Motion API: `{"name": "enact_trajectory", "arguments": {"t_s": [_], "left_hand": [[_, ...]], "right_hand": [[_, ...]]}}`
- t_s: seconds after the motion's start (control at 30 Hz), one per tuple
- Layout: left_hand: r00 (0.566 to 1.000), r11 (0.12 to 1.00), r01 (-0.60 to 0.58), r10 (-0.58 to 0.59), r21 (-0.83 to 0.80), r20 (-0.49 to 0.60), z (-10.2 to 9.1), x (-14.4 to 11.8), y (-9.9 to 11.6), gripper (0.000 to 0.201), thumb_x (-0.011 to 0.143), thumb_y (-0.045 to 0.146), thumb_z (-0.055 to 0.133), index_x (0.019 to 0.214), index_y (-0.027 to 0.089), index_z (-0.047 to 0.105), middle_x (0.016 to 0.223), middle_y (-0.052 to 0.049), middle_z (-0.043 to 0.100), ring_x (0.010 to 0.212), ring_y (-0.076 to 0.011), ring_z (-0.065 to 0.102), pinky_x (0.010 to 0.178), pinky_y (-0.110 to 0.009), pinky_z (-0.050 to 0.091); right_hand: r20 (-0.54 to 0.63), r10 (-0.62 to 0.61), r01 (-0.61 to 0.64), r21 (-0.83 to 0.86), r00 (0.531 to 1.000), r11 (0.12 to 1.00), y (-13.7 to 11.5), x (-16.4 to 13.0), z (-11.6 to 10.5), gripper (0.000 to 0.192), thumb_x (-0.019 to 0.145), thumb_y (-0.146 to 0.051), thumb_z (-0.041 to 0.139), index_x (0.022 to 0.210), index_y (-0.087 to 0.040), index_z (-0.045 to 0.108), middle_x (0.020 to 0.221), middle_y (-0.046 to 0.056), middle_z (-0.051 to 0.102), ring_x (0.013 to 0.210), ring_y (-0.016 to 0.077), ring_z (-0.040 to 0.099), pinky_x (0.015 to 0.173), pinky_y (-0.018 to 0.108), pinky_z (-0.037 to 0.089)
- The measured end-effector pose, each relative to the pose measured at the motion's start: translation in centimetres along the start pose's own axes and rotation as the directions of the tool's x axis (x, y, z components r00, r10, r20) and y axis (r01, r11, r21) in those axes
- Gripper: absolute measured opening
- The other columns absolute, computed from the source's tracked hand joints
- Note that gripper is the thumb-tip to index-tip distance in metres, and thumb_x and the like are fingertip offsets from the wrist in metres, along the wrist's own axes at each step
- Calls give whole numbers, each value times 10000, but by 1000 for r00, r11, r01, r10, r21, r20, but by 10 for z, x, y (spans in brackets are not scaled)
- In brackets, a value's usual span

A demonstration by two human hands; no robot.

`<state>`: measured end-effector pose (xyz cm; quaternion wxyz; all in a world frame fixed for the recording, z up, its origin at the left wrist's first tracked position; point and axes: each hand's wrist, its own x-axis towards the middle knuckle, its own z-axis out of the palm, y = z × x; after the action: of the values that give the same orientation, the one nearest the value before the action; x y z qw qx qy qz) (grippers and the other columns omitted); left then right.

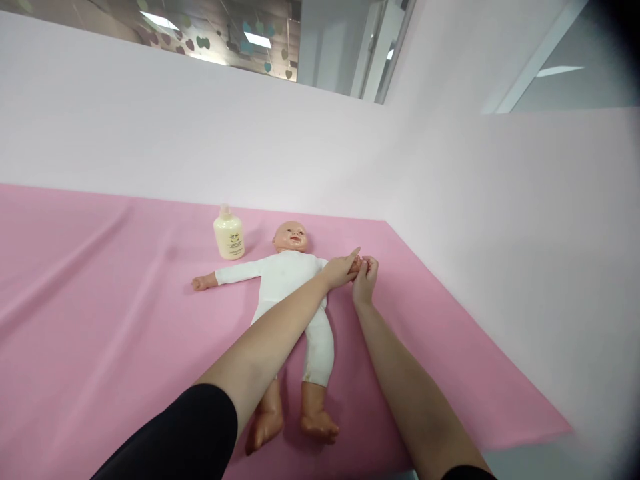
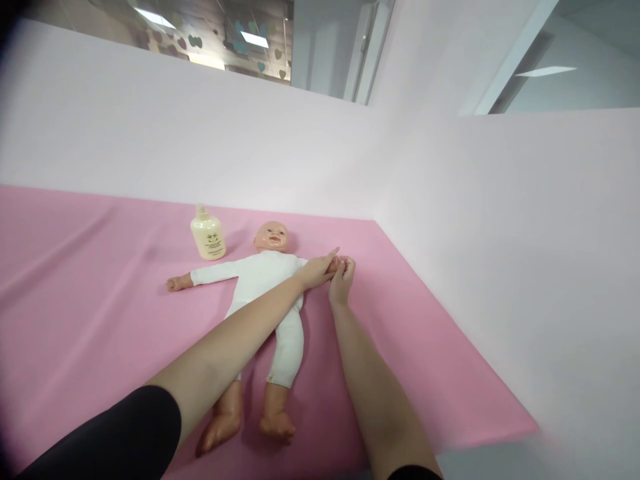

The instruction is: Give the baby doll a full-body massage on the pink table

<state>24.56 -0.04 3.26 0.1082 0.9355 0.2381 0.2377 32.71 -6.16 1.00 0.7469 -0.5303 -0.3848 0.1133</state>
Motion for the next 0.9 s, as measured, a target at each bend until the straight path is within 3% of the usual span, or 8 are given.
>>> {"name": "enact_trajectory", "arguments": {"t_s": [0.2,0.37,0.5,0.73,0.9], "left_hand": [[997,998,3,-8,61,77,-4,0,4,326,904,374,429,1133,152,496,1012,-104,663,915,-229,632,786,-312,458],[997,999,26,-28,34,76,-4,0,2,307,909,377,424,1109,156,499,1039,-107,653,921,-227,630,791,-311,462],[998,999,21,-19,-25,56,-4,1,0,302,907,347,427,1141,174,506,1084,-100,639,956,-218,619,819,-301,456],[998,998,59,-59,-5,29,1,1,-5,390,867,373,498,1206,182,479,1088,-89,634,960,-228,615,816,-322,457],[995,997,75,-77,36,63,3,2,-8,359,843,457,521,1073,183,544,1012,-79,647,896,-231,627,778,-324,461]], "right_hand": [[-42,12,-13,-39,999,999,6,4,-2,326,851,-472,415,985,-188,501,977,46,557,929,153,556,872,320,437],[-9,89,-89,28,996,996,9,4,1,395,815,-491,493,1046,-169,498,1018,71,573,932,166,577,862,343,459],[13,40,-41,68,999,997,5,2,3,398,755,-441,604,1030,-176,492,1025,64,574,949,158,575,875,323,462],[-9,-8,8,-24,1000,1000,3,0,0,347,792,-464,543,1004,-198,475,971,35,552,882,139,551,825,294,458],[-53,23,-25,-28,998,999,6,3,0,330,801,-496,504,946,-202,465,901,15,532,833,131,545,798,278,455]]}}
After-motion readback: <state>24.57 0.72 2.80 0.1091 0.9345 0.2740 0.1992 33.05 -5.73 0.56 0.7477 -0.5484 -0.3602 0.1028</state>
